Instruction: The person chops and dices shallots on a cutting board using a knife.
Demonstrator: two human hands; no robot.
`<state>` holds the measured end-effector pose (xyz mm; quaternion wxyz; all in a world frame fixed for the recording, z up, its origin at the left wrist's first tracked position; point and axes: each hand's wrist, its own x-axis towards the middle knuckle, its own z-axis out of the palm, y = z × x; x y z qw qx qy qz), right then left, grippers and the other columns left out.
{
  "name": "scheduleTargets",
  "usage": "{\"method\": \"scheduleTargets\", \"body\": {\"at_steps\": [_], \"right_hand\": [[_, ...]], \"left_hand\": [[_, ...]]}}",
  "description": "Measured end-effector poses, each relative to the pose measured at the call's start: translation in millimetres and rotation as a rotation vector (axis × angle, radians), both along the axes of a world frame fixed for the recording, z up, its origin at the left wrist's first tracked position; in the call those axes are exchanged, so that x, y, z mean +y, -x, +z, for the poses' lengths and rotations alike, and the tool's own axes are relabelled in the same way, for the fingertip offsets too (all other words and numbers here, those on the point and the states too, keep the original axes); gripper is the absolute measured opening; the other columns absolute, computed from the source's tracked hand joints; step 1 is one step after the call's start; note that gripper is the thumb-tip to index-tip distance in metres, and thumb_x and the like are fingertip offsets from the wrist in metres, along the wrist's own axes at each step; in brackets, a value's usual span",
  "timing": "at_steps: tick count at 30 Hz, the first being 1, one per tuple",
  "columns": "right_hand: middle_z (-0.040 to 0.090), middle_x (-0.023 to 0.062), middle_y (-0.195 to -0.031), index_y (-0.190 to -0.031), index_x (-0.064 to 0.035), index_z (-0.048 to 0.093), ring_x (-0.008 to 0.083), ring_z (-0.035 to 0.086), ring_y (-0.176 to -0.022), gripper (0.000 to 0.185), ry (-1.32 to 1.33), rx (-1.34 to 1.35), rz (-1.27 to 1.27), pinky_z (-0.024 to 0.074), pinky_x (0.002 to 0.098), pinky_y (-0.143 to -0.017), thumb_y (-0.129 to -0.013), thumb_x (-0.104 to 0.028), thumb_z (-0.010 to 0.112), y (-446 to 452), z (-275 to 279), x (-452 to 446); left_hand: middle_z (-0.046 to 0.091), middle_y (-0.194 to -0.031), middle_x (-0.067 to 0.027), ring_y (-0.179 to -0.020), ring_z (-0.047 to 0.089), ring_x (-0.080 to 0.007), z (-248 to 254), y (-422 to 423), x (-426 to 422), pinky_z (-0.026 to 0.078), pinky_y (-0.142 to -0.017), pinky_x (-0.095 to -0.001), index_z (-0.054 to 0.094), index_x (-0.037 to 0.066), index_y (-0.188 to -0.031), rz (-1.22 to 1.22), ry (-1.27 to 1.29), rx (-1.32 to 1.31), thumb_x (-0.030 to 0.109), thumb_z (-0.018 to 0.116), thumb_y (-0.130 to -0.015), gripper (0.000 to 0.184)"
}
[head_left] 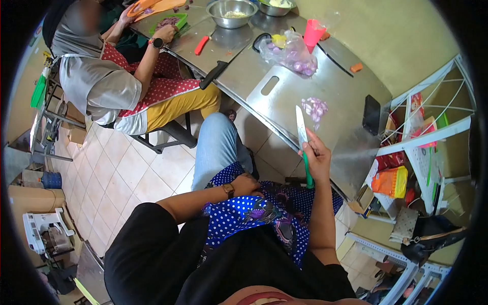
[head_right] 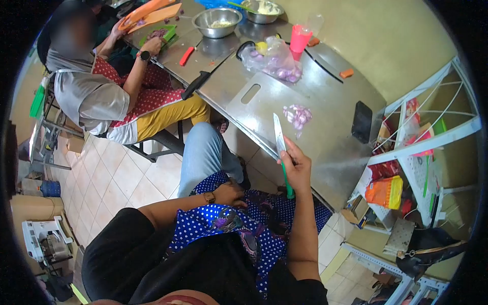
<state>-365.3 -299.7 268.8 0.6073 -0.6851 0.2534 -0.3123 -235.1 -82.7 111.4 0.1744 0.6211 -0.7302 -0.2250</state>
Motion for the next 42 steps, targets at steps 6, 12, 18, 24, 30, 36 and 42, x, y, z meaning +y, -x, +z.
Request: {"method": "scheduleTargets", "body": {"at_steps": [6,12,18,24,30,36,42], "right_hand": [[0.059,-0.0026,-0.075,-0.133,-0.0018,0.058,0.0055,0.055,-0.067,0.042,0.052,0.035,0.021,0.0487,0.0225,-0.067,-0.092,0.0,0.058,0.5,7.4,0.7],[0.061,-0.0032,-0.078,-0.133,-0.0008,0.058,0.0038,0.053,-0.068,0.04,0.061,0.055,0.02,0.0512,0.0233,-0.066,-0.092,-0.002,0.059,0.8,7.6,-1.2],[0.051,-0.0048,-0.07,-0.132,-0.0015,0.058,0.0036,0.049,-0.063,0.04,0.094,0.082,0.005,0.0517,0.0234,-0.062,-0.092,0.0,0.06,0.3,8.9,-0.5],[0.059,0.0,-0.074,-0.13,-0.0023,0.061,0.0071,0.055,-0.066,0.039,0.055,0.054,0.011,0.0522,0.025,-0.064,-0.091,0.0,0.062,1.4,5.0,-4.8],[0.06,0.0002,-0.073,-0.13,-0.0003,0.059,0.0067,0.056,-0.066,0.039,-0.015,0.063,0.003,0.0512,0.0242,-0.063,-0.091,0.001,0.061,0.7,8.8,-4.4],[0.058,-0.0002,-0.073,-0.131,0.0004,0.058,0.0078,0.055,-0.064,0.04,-0.028,0.12,-0.011,0.0527,0.0251,-0.063,-0.091,-0.001,0.061,-0.9,13.7,-4.1],[0.059,0.0004,-0.073,-0.131,-0.0005,0.059,0.0083,0.057,-0.064,0.04,-0.044,0.14,-0.02,0.0526,0.0253,-0.064,-0.091,-0.001,0.061,9.3,13.2,0.6]], "left_hand": [[0.062,-0.109,-0.0091,-0.112,0.054,-0.0278,40.1,-41.1,34.4,0.039,-0.101,-0.0438,0.066,0.009,-0.105,-0.063,0.018,-0.092,0.042,0.055,-0.093,0.036],[0.046,-0.147,-0.0052,-0.139,0.037,-0.0238,40.0,-67.3,85.1,0.015,-0.12,-0.0508,0.049,0.015,-0.14,-0.09,0.098,-0.077,0.029,0.049,-0.097,0.045],[0.044,-0.147,-0.0085,-0.141,0.034,-0.024,35.9,-74.7,73.2,0.015,-0.12,-0.0514,0.046,0.013,-0.142,-0.131,0.058,-0.066,0.024,0.054,-0.089,0.054],[0.043,-0.148,-0.0061,-0.142,0.033,-0.0236,29.7,-80.9,68.4,0.014,-0.12,-0.0503,0.044,0.015,-0.143,-0.144,0.061,-0.025,0.014,0.059,-0.076,0.068],[0.045,-0.146,-0.0066,-0.141,0.036,-0.0246,31.3,-82.4,64.0,0.016,-0.12,-0.0513,0.045,0.018,-0.142,-0.15,0.042,-0.016,0.024,0.046,-0.089,0.054],[0.043,-0.148,-0.0055,-0.142,0.032,-0.0242,2.6,-82.9,64.3,0.016,-0.12,-0.051,0.045,0.016,-0.141,-0.146,0.068,-0.007,0.016,0.065,-0.072,0.072],[0.045,-0.146,-0.0062,-0.142,0.033,-0.024,-10.2,-83.7,72.1,0.018,-0.119,-0.0509,0.045,0.016,-0.141,-0.163,0.102,-0.006,0.011,0.061,-0.076,0.067]]}}
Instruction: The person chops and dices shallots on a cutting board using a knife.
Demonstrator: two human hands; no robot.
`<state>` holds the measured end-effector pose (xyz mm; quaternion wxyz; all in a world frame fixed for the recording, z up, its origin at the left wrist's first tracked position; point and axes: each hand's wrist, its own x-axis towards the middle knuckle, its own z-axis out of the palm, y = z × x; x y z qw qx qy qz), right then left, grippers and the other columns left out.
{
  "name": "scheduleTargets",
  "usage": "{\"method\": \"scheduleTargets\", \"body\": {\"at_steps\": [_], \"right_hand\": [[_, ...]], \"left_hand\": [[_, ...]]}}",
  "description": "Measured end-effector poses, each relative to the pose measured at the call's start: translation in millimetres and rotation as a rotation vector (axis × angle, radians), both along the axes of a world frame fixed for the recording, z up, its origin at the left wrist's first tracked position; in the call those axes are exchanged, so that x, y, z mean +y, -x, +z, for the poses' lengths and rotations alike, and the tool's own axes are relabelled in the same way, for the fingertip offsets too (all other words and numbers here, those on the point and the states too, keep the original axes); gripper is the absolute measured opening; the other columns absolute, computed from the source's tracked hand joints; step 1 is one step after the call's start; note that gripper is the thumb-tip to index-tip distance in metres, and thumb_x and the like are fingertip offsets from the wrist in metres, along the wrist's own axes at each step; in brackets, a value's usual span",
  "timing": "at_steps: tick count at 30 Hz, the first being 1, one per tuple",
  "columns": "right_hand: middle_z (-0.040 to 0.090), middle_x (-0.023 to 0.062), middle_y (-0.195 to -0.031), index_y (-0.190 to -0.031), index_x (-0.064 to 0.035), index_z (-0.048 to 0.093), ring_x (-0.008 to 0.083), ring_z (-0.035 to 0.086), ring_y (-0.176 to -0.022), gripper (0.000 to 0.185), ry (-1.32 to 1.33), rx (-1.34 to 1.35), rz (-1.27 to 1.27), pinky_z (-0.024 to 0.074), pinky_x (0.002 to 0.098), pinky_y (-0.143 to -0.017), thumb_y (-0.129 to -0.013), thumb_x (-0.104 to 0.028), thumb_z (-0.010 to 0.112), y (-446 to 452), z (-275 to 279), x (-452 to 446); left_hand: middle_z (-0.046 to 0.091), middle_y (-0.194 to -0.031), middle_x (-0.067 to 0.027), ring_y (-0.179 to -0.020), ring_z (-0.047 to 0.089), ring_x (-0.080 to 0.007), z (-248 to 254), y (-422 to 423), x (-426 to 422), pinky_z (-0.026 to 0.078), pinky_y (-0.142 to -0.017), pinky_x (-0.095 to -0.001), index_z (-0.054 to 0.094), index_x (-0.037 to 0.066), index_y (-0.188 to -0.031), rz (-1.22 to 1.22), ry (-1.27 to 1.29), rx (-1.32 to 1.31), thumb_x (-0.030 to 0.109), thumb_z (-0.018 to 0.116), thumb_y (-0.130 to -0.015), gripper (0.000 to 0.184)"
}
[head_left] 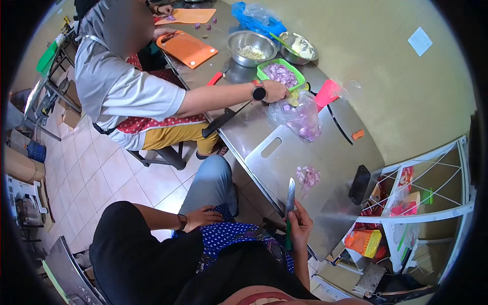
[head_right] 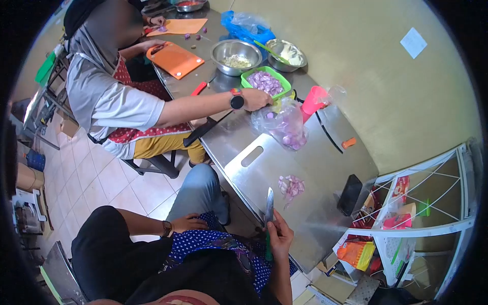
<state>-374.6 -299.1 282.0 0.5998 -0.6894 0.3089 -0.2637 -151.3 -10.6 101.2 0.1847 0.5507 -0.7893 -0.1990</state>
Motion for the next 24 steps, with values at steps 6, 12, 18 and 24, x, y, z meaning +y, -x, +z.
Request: {"method": "scheduleTargets", "body": {"at_steps": [6,12,18,24], "right_hand": [[0.064,0.0034,-0.079,-0.129,-0.002,0.061,0.0088,0.059,-0.068,0.039,0.018,-0.032,0.022,0.0516,0.0248,-0.065,-0.09,0.003,0.062,-4.2,-3.0,-5.4],[0.065,0.0044,-0.081,-0.129,-0.0024,0.061,0.0099,0.061,-0.07,0.04,-0.017,-0.015,0.014,0.0545,0.0265,-0.068,-0.09,0.004,0.062,-4.4,-3.8,-6.8],[0.067,0.0055,-0.085,-0.132,-0.0045,0.059,0.0107,0.063,-0.073,0.043,0.052,0.016,0.066,0.0537,0.026,-0.07,-0.09,0.003,0.063,-2.6,4.1,-8.6],[0.067,0.0036,-0.087,-0.136,-0.0072,0.057,0.0094,0.061,-0.074,0.044,0.116,0.02,0.122,0.0506,0.026,-0.068,-0.092,-0.001,0.061,-1.6,-5.4,-13.9]], "left_hand": [[0.044,-0.146,-0.0085,-0.14,0.035,-0.0252,0.7,-5.6,-0.8,0.023,-0.118,-0.0485,0.046,0.014,-0.138,0.077,0.039,0.229,0.02,0.049,-0.09,0.048],[0.047,-0.143,-0.0098,-0.138,0.036,-0.025,-6.4,-7.4,1.3,0.023,-0.118,-0.0486,0.049,0.015,-0.135,0.198,-0.075,0.423,0.026,0.043,-0.093,0.044],[0.046,-0.145,-0.0075,-0.139,0.036,-0.0243,6.5,-5.2,-8.2,0.02,-0.118,-0.0486,0.051,0.015,-0.133,0.08,-0.011,0.183,0.027,0.043,-0.092,0.043],[0.05,-0.142,-0.0021,-0.135,0.041,-0.0188,24.6,-1.5,-19.2,0.023,-0.114,-0.0502,0.053,0.017,-0.134,0.02,-0.017,0.152,0.032,0.049,-0.09,0.047]]}}
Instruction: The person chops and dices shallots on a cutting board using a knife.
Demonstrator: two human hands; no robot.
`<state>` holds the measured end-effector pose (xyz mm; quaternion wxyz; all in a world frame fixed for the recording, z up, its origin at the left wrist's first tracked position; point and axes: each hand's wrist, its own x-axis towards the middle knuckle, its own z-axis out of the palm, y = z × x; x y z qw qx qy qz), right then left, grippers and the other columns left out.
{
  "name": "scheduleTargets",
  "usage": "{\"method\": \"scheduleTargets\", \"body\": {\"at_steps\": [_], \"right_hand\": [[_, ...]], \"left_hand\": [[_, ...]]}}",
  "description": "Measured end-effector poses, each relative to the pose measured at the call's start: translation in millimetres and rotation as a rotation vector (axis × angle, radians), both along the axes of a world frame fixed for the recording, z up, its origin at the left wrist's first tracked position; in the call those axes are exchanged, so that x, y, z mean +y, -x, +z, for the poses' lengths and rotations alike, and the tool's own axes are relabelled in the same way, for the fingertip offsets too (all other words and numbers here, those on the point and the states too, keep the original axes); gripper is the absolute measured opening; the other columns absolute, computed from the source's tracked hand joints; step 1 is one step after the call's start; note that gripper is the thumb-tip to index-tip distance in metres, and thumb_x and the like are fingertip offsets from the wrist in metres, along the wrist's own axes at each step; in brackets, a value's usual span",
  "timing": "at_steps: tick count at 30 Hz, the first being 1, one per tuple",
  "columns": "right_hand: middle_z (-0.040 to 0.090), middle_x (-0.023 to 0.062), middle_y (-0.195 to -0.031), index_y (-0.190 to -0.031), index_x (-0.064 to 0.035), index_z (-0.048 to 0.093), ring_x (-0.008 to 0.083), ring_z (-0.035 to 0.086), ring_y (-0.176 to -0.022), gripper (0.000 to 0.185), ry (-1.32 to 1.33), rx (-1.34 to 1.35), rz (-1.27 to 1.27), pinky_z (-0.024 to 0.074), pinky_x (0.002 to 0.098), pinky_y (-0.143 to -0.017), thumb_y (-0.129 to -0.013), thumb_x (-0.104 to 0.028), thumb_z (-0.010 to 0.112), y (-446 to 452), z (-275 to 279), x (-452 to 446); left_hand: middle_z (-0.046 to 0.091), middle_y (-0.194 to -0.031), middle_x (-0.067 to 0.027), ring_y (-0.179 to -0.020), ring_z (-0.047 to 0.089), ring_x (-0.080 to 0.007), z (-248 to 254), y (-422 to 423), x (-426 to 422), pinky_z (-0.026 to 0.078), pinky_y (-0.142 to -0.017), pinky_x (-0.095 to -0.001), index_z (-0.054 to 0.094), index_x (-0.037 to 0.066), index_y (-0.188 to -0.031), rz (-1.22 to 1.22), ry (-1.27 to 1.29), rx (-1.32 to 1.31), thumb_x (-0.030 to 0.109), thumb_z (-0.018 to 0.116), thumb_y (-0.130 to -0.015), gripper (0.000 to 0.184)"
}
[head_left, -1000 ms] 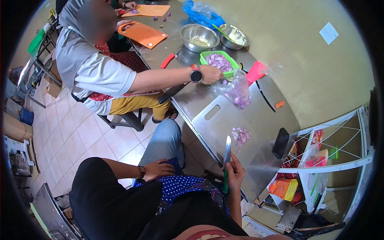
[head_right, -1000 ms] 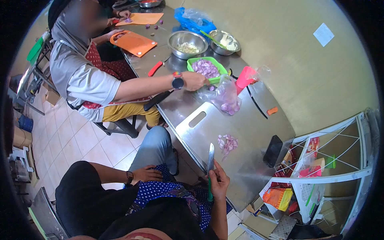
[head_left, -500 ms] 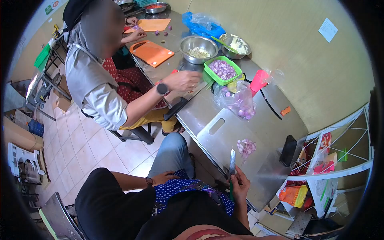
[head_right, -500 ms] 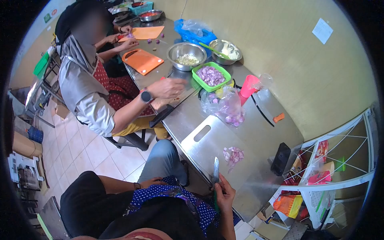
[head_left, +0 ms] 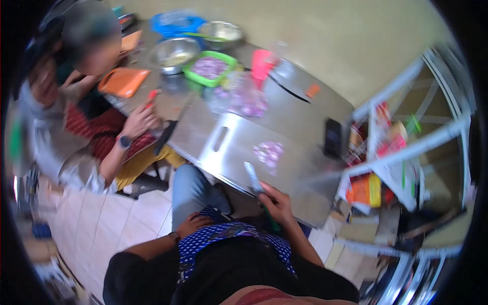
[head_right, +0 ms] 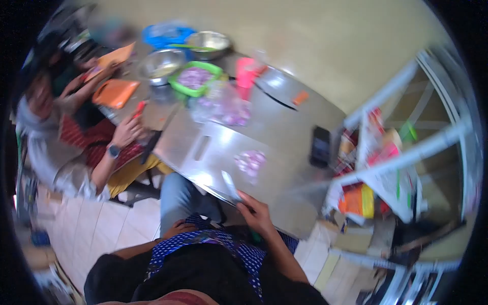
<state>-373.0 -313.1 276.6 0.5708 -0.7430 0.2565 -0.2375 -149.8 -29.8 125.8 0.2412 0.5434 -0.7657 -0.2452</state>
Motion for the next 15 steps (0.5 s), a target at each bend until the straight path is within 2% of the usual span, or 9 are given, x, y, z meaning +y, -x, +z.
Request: {"method": "scheduleTargets", "body": {"at_steps": [2,3,5,9,11,12,15], "right_hand": [[0.067,0.003,-0.09,-0.137,-0.008,0.056,0.0089,0.061,-0.076,0.043,-0.014,-0.009,0.02,0.0503,0.0255,-0.069,-0.094,-0.002,0.06,1.2,3.6,-0.6],[0.066,0.0026,-0.092,-0.137,-0.0081,0.056,0.0086,0.06,-0.077,0.043,-0.031,-0.036,0.03,0.0502,0.0252,-0.07,-0.095,-0.002,0.059,1.7,3.7,-0.4],[0.066,0.0027,-0.093,-0.138,-0.0083,0.055,0.0085,0.06,-0.077,0.043,-0.055,-0.041,0.01,0.0501,0.0251,-0.071,-0.095,-0.002,0.058,2.8,10.4,0.2],[0.066,0.0025,-0.096,-0.138,-0.0085,0.054,0.0078,0.058,-0.077,0.043,-0.092,-0.091,0.044,0.0497,0.0246,-0.071,-0.096,-0.002,0.058,1.2,6.1,2.6],[0.066,0.0026,-0.097,-0.138,-0.0084,0.055,0.0077,0.058,-0.076,0.043,-0.084,-0.12,0.058,0.0496,0.0244,-0.071,-0.096,-0.003,0.058,-1.9,3.2,3.1],[0.066,0.0026,-0.096,-0.138,-0.0081,0.055,0.0077,0.058,-0.075,0.043,-0.092,-0.103,0.055,0.0495,0.0243,-0.071,-0.095,-0.003,0.059,-0.2,3.7,2.7],[0.066,0.0024,-0.095,-0.137,-0.0076,0.056,0.0076,0.058,-0.074,0.042,-0.093,-0.084,0.039,0.0494,0.0241,-0.07,-0.095,-0.003,0.06,2.6,3.6,1.8]], "left_hand": [[0.051,-0.141,-0.0018,-0.133,0.043,-0.0183,9.9,3.0,-3.7,0.023,-0.114,-0.0511,0.055,0.017,-0.132,0.101,-0.047,-0.013,0.033,0.05,-0.09,0.045],[0.051,-0.141,-0.0018,-0.133,0.043,-0.0183,14.3,5.5,-5.4,0.023,-0.114,-0.0511,0.055,0.017,-0.132,0.033,-0.041,-0.003,0.033,0.05,-0.09,0.045],[0.052,-0.14,-0.0013,-0.131,0.045,-0.0186,22.3,7.8,-5.3,0.023,-0.113,-0.0516,0.057,0.017,-0.131,0.192,-0.16,0.125,0.032,0.051,-0.091,0.043],[0.052,-0.139,-0.0025,-0.131,0.045,-0.0206,21.1,10.1,-4.0,0.027,-0.112,-0.0504,0.058,0.017,-0.129,0.198,-0.128,-0.036,0.029,0.052,-0.091,0.04],[0.054,-0.135,-0.0073,-0.128,0.047,-0.0266,23.8,5.5,-15.7,0.032,-0.107,-0.0491,0.058,0.015,-0.129,0.173,-0.037,-0.035,0.024,0.057,-0.09,0.04],[0.054,-0.135,-0.0073,-0.128,0.047,-0.0266,40.3,2.3,-25.9,0.032,-0.107,-0.0491,0.058,0.015,-0.129,0.196,-0.041,-0.044,0.024,0.057,-0.09,0.04],[0.057,-0.126,-0.0132,-0.116,0.053,-0.034,102.5,-12.3,-74.3,0.039,-0.097,-0.0476,0.062,0.01,-0.122,0.366,0.257,-0.176,0.016,0.067,-0.085,0.037]]}}
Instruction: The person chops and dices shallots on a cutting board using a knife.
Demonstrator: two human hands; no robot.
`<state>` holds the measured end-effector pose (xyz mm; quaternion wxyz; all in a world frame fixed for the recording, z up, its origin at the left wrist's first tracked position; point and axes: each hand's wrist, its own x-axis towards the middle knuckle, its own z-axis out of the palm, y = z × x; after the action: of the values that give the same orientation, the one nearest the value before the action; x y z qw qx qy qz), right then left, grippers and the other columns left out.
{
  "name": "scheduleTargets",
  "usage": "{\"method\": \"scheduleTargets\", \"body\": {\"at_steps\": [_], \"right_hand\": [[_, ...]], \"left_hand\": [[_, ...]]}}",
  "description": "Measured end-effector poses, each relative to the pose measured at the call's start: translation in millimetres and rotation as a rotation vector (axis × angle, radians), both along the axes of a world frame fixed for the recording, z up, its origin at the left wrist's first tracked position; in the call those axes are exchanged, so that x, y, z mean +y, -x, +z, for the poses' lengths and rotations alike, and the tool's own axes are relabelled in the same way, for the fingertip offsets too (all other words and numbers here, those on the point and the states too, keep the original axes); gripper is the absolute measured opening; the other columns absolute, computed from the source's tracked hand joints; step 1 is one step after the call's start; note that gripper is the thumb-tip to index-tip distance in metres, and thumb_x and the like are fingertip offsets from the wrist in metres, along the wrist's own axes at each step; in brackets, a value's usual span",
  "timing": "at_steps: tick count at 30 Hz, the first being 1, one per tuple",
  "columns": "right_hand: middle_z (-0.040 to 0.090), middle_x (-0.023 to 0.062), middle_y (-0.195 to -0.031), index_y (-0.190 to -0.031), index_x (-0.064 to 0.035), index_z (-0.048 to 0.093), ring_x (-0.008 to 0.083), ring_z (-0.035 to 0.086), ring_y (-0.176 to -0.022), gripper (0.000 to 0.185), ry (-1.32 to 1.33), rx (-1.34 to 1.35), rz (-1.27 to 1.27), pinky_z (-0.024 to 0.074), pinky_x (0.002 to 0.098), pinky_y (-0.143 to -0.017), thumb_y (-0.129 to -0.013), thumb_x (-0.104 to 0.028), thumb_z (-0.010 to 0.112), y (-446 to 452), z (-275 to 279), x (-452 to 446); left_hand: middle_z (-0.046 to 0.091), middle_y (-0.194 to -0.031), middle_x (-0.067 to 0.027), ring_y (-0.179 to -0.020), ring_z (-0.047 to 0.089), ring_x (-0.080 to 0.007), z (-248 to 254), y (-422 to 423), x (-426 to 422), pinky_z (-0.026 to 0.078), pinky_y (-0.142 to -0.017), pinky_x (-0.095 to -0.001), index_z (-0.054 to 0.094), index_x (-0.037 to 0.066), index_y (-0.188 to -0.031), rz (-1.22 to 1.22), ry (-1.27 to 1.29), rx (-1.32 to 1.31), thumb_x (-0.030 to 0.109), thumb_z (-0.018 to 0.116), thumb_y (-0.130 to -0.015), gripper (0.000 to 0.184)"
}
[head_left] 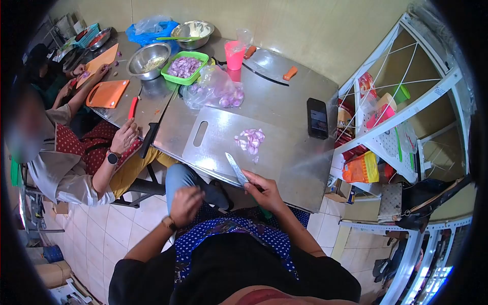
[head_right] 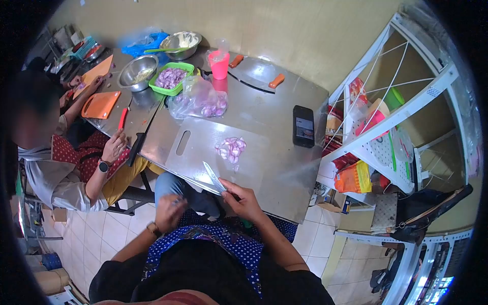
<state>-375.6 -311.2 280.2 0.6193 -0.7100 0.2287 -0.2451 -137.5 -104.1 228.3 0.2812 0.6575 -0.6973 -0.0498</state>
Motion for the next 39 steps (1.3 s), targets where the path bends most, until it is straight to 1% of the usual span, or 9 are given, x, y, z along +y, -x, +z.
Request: {"method": "scheduleTargets", "body": {"at_steps": [7,11,17,22,25,27,32,36,39], "right_hand": [[0.065,0.0015,-0.092,-0.138,-0.0053,0.054,0.0072,0.057,-0.073,0.042,-0.01,-0.002,-0.017,0.0484,0.0232,-0.068,-0.096,-0.006,0.06,-3.0,4.0,0.7],[0.065,0.0012,-0.091,-0.138,-0.004,0.054,0.0071,0.057,-0.073,0.042,-0.014,-0.004,-0.024,0.0485,0.0232,-0.069,-0.096,-0.007,0.059,-2.9,-0.5,1.1],[0.065,0.0009,-0.091,-0.138,-0.0037,0.054,0.0073,0.058,-0.074,0.042,-0.001,-0.018,-0.04,0.0488,0.0237,-0.07,-0.096,-0.008,0.059,-2.4,-0.5,1.5],[0.066,0.0019,-0.092,-0.137,-0.0034,0.055,0.0072,0.058,-0.074,0.042,0.001,-0.028,-0.033,0.0489,0.0236,-0.07,-0.096,-0.007,0.059,-3.1,6.2,1.1],[0.066,0.0019,-0.091,-0.136,-0.0034,0.056,0.0073,0.058,-0.073,0.041,-0.004,-0.047,-0.045,0.0492,0.0236,-0.069,-0.095,-0.006,0.06,-3.7,-2.0,0.5],[0.066,0.0018,-0.09,-0.136,-0.0035,0.056,0.0072,0.058,-0.073,0.041,0.016,-0.054,-0.046,0.0494,0.0236,-0.069,-0.095,-0.005,0.06,-3.3,-1.0,0.3],[0.066,0.0013,-0.087,-0.134,-0.0034,0.058,0.0069,0.058,-0.071,0.041,0.006,-0.074,-0.059,0.0496,0.0236,-0.068,-0.094,-0.005,0.061,-3.4,-1.7,1.4],[0.066,0.0017,-0.088,-0.135,-0.002,0.057,0.0075,0.058,-0.074,0.041,-0.032,-0.07,-0.049,0.05,0.024,-0.069,-0.093,-0.003,0.06,-2.0,-2.6,1.6],[0.066,0.0024,-0.09,-0.135,-0.0003,0.055,0.0082,0.058,-0.075,0.042,-0.034,-0.057,-0.038,0.0503,0.0244,-0.07,-0.093,-0.002,0.059,-0.6,-6.9,0.4]], "left_hand": [[0.061,-0.118,-0.0179,-0.111,0.055,-0.0359,113.5,-68.3,-158.1,0.043,-0.095,-0.0446,0.062,0.002,-0.12,0.338,0.446,0.09,0.022,0.069,-0.086,0.04],[0.065,-0.116,-0.0161,-0.112,0.059,-0.0324,103.8,-97.5,-248.2,0.044,-0.097,-0.039,0.062,0.0,-0.123,0.53,0.155,0.025,0.032,0.074,-0.084,0.051],[0.065,-0.074,-0.0035,-0.063,0.056,-0.0127,103.6,-138.5,-315.8,0.046,-0.062,-0.0286,0.07,-0.001,-0.094,0.256,0.072,0.482,0.029,0.071,-0.089,0.03],[0.061,-0.072,-0.0008,-0.065,0.05,-0.0083,161.8,-117.6,-309.5,0.041,-0.058,-0.0274,0.069,0.0,-0.091,0.221,0.214,0.532,0.029,0.066,-0.093,0.029],[0.062,-0.076,-0.0006,-0.065,0.051,-0.0084,171.0,-116.8,-301.5,0.041,-0.058,-0.0269,0.07,0.003,-0.105,0.27,0.049,0.46,0.027,0.064,-0.093,0.027],[0.069,-0.096,-0.0106,-0.075,0.06,-0.0169,183.6,-115.1,-299.4,0.05,-0.065,-0.0295,0.062,-0.003,-0.123,0.095,-0.034,0.891,0.027,0.067,-0.086,0.047],[0.056,-0.131,-0.0123,-0.086,0.064,-0.0159,232.3,-98.1,-285.7,0.054,-0.069,-0.0306,0.039,0.005,-0.148,0.09,-0.061,0.769,0.021,0.062,-0.09,0.064],[0.056,-0.129,-0.0133,-0.089,0.065,-0.0217,252.9,-99.3,-285.8,0.057,-0.071,-0.0332,0.035,0.022,-0.152,0.043,-0.104,0.792,0.017,0.054,-0.092,0.063],[0.052,-0.131,-0.0148,-0.091,0.066,-0.0232,263.5,-107.2,-281.8,0.058,-0.07,-0.0337,0.034,0.021,-0.152,0.068,-0.031,0.773,0.012,0.048,-0.092,0.062]]}}
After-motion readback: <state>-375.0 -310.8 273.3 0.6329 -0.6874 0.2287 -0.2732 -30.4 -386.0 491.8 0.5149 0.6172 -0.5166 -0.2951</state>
